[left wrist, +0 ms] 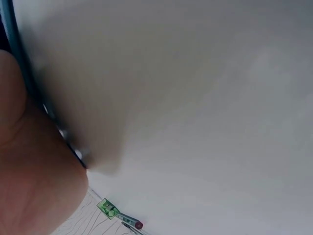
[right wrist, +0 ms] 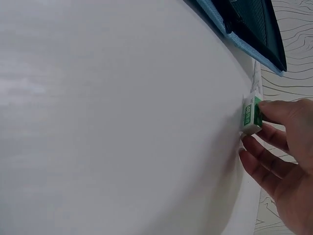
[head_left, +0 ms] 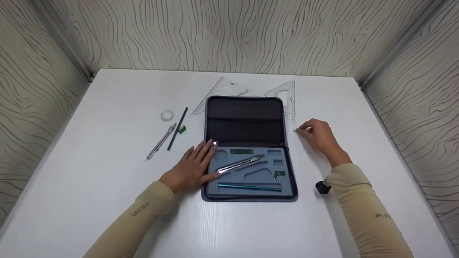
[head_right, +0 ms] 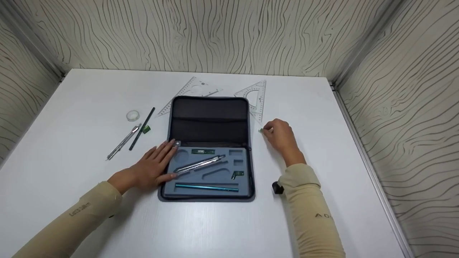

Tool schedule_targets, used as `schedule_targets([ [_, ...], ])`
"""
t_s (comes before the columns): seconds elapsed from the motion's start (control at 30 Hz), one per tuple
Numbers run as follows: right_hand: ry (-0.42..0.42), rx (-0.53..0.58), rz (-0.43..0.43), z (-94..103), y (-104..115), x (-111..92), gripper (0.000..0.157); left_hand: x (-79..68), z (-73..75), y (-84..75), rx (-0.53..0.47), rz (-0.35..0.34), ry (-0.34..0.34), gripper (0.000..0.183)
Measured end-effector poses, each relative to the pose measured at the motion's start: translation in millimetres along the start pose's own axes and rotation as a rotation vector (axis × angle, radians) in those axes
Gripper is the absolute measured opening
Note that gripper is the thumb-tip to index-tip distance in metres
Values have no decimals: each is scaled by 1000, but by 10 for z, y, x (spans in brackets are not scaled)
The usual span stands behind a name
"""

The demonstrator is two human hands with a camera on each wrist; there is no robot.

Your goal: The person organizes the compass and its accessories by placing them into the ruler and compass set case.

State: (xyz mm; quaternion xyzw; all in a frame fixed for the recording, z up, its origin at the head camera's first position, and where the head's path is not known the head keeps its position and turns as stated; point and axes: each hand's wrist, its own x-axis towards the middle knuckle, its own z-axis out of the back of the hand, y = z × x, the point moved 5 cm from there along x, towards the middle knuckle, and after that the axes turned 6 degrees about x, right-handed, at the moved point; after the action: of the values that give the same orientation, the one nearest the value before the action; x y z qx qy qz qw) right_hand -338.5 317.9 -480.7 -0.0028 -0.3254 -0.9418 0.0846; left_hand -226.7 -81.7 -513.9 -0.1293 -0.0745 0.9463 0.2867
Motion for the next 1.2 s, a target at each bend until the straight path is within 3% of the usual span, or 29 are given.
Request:
schedule_targets([
  [0.3,61,-21,33,-48,4,-23,20,22,-68,37,21,2,-20,91],
  [0.7,162,-57,107,-16,159,-133,21,17,-36,20,19,17,22,91],
  [1.2,139,-34,292,-8,585,-256,15,53,-96,70,28,15,12,93],
])
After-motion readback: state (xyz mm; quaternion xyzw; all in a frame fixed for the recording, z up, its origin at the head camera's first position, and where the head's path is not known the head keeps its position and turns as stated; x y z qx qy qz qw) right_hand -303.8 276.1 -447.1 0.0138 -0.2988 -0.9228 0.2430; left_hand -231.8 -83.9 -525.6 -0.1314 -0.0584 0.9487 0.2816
